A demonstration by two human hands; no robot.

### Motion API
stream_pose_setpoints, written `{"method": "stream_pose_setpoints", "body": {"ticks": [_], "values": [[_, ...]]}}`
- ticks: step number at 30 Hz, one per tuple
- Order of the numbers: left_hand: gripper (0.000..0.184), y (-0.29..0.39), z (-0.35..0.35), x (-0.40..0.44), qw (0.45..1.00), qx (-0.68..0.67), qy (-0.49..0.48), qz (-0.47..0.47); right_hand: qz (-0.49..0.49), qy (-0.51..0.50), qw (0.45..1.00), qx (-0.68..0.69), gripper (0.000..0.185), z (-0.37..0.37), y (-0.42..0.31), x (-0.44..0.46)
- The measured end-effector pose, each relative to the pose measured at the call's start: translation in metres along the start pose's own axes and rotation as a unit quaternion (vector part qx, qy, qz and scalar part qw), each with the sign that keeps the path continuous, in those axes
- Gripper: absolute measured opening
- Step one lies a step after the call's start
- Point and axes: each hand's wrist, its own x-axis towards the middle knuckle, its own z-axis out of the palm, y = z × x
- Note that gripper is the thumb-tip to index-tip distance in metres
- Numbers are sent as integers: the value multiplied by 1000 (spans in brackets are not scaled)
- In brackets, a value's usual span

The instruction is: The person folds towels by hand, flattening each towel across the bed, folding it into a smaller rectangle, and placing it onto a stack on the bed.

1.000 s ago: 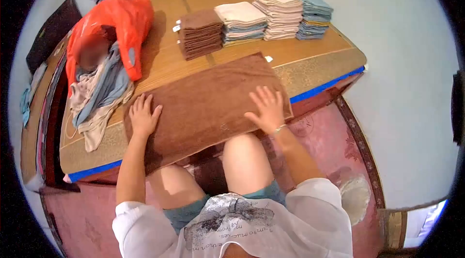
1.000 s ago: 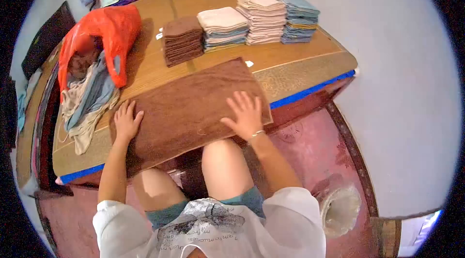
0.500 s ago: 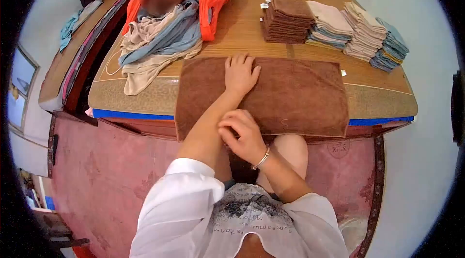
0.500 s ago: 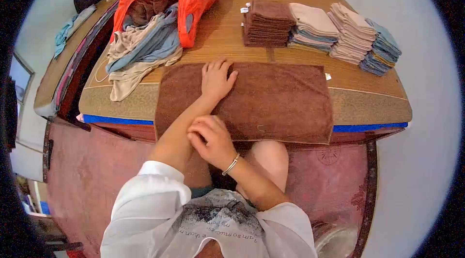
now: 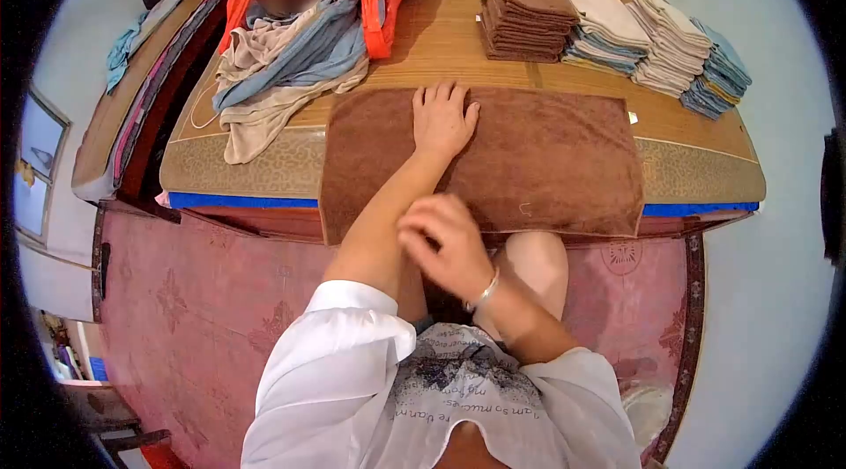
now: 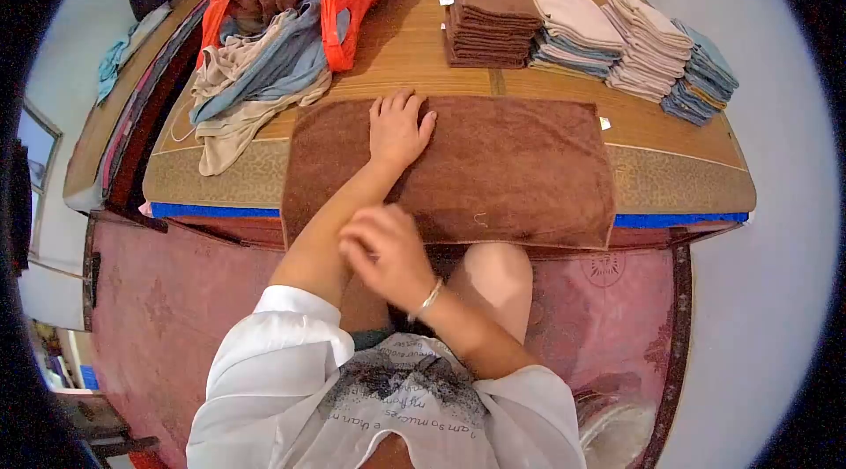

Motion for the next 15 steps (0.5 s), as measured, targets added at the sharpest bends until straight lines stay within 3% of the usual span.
{"method": "stream_pose_setpoints", "body": {"ticks": [3, 11, 15], "values": [[37, -1, 0, 2, 1000, 6, 13, 4, 71, 74, 993, -60, 20, -8, 27, 3], [37, 1, -3, 1, 1000, 5, -14, -4, 0, -68, 992, 107, 16, -4, -33, -8], [36, 0, -2, 1, 1000, 13, -2, 3, 39, 7, 999, 25, 14, -3, 13, 0]]}}
